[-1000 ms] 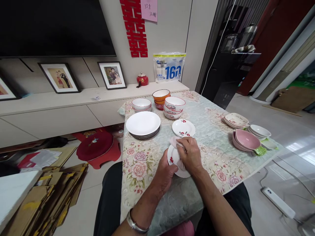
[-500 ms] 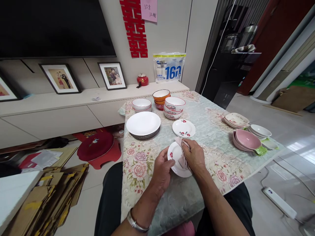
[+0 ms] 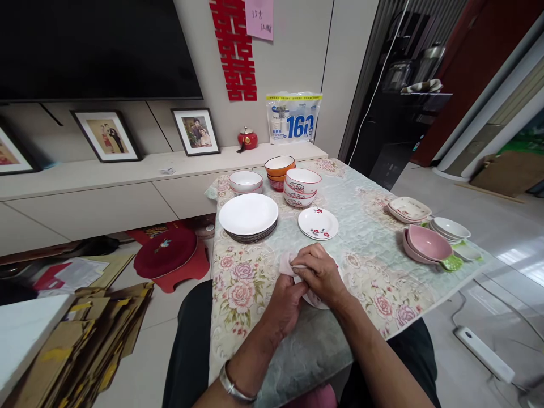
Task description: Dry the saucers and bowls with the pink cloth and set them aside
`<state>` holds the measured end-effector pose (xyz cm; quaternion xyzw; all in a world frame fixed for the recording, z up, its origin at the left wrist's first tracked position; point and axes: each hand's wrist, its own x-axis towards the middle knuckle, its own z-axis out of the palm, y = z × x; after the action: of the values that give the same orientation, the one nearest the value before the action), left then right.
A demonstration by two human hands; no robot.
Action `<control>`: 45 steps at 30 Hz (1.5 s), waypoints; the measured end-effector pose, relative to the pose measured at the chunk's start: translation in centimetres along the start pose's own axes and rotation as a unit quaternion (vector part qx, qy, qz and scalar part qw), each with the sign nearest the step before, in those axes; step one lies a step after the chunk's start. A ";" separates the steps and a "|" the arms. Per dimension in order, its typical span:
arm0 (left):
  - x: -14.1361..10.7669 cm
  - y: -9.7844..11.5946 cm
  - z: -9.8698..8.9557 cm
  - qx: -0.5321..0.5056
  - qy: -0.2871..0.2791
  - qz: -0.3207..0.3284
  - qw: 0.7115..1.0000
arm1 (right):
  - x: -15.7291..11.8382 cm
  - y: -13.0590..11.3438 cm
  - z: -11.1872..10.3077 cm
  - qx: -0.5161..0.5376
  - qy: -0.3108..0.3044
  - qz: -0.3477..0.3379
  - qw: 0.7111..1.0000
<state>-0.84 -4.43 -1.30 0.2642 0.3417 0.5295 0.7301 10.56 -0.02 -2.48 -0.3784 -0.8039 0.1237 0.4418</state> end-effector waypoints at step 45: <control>-0.2 0.4 0.2 0.022 -0.013 -0.005 1.000 | -0.6 2.0 -0.4 -0.144 0.107 0.166 0.970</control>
<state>-0.96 -4.50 -0.77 0.2850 0.3450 0.5145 0.7315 12.09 0.89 -3.66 -0.5776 -0.6868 0.0372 0.4397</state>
